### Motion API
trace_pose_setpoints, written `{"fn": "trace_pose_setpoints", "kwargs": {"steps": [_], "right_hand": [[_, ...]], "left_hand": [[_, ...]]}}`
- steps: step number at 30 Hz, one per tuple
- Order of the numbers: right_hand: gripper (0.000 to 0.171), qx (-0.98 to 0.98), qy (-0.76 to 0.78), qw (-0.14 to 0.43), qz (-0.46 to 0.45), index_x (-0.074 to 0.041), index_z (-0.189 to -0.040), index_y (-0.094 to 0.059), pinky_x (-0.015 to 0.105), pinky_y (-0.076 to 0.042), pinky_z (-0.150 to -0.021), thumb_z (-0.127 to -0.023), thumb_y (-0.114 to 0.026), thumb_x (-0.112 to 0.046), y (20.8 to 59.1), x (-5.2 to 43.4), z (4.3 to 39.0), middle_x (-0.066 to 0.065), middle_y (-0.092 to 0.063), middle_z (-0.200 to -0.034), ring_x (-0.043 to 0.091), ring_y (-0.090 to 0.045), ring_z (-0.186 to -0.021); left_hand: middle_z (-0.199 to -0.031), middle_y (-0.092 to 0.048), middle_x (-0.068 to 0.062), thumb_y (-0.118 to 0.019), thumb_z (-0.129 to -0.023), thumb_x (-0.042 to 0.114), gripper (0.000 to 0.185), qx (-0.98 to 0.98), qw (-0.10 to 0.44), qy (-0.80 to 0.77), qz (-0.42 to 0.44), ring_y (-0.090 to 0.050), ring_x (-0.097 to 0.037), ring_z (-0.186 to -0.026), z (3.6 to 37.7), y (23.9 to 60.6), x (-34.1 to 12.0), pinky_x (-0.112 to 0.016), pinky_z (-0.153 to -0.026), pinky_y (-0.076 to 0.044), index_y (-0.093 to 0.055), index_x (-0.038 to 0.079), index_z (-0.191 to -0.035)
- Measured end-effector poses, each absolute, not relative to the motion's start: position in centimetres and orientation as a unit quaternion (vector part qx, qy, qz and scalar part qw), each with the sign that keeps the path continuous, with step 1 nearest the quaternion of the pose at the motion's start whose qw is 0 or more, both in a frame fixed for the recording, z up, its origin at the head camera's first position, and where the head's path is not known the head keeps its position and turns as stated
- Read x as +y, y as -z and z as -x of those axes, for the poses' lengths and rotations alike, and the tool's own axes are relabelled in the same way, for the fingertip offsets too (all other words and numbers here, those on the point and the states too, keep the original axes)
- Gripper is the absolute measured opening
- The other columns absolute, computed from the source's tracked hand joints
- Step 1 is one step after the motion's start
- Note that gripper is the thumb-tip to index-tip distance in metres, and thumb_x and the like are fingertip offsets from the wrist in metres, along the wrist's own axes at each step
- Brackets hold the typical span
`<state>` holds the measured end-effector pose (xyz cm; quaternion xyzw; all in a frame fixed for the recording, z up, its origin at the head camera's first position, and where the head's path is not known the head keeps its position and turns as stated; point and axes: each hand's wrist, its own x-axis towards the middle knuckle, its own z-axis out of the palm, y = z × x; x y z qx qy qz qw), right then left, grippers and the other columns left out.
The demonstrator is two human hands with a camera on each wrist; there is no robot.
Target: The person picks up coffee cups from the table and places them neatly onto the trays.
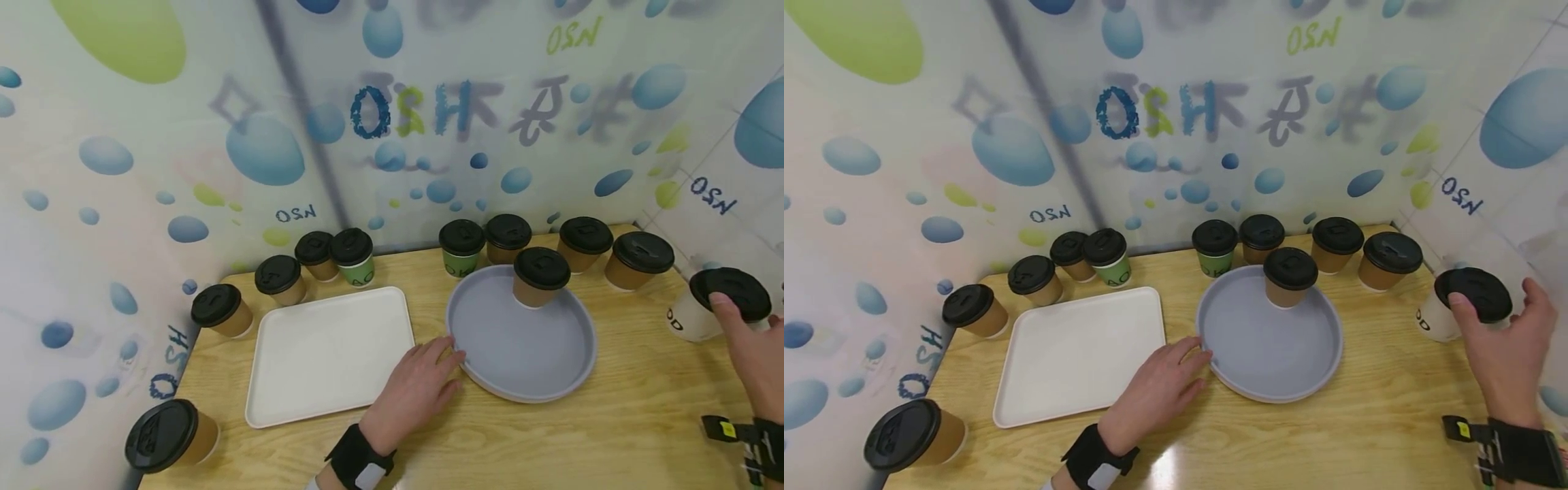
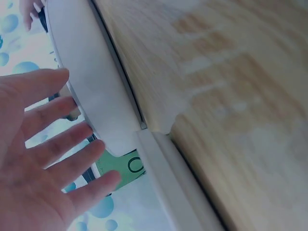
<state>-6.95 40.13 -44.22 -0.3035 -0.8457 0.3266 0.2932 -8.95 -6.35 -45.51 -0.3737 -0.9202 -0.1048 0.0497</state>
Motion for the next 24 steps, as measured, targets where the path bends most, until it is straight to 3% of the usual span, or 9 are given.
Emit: {"fn": "trace_pose_setpoints", "kwargs": {"steps": [4,10,17,24], "right_hand": [[0.073,-0.844,-0.337,0.306,0.285,-0.01,-0.163,-0.023,0.051,-0.02,-0.125,-0.105,-0.062,-0.029,44.6,40.6,7.6,0.016,-0.024,-0.168,0.031,-0.02,-0.156],[0.077,-0.828,-0.373,0.293,0.298,-0.013,-0.165,-0.021,0.037,-0.017,-0.125,-0.103,-0.063,-0.028,45.0,40.5,7.6,0.014,-0.025,-0.168,0.025,-0.02,-0.156],[0.081,-0.828,-0.384,0.272,0.306,-0.013,-0.166,-0.017,0.036,-0.016,-0.125,-0.102,-0.064,-0.032,45.0,40.3,7.6,0.011,-0.021,-0.17,0.022,-0.018,-0.157],[0.086,-0.822,-0.408,0.257,0.304,-0.016,-0.166,-0.012,0.037,-0.018,-0.125,-0.1,-0.064,-0.035,46.2,41.2,8.0,0.012,-0.017,-0.171,0.029,-0.021,-0.156]], "left_hand": [[-0.131,-0.058,-0.004,-0.077,-0.096,0.023,0.031,-0.91,0.053,0.119,0.394,-0.057,-0.02,-0.127,9.1,45.5,-5.9,-0.046,-0.111,-0.046,-0.074,0.018,-0.127],[-0.119,-0.06,-0.001,-0.076,-0.096,0.017,0.024,-0.895,0.046,0.107,0.431,-0.06,-0.015,-0.116,9.2,45.2,-5.4,-0.043,-0.114,-0.042,-0.077,0.02,-0.12],[-0.113,-0.061,0.002,-0.074,-0.098,0.017,0.022,-0.873,0.056,0.119,0.47,-0.06,-0.007,-0.102,9.2,45.3,-5.4,-0.016,-0.093,-0.049,-0.077,0.017,-0.12],[-0.11,-0.06,0.003,-0.075,-0.098,0.017,0.018,-0.865,0.048,0.136,0.48,-0.059,-0.005,-0.099,9.2,45.3,-5.2,-0.012,-0.088,-0.048,-0.078,0.017,-0.116]]}}
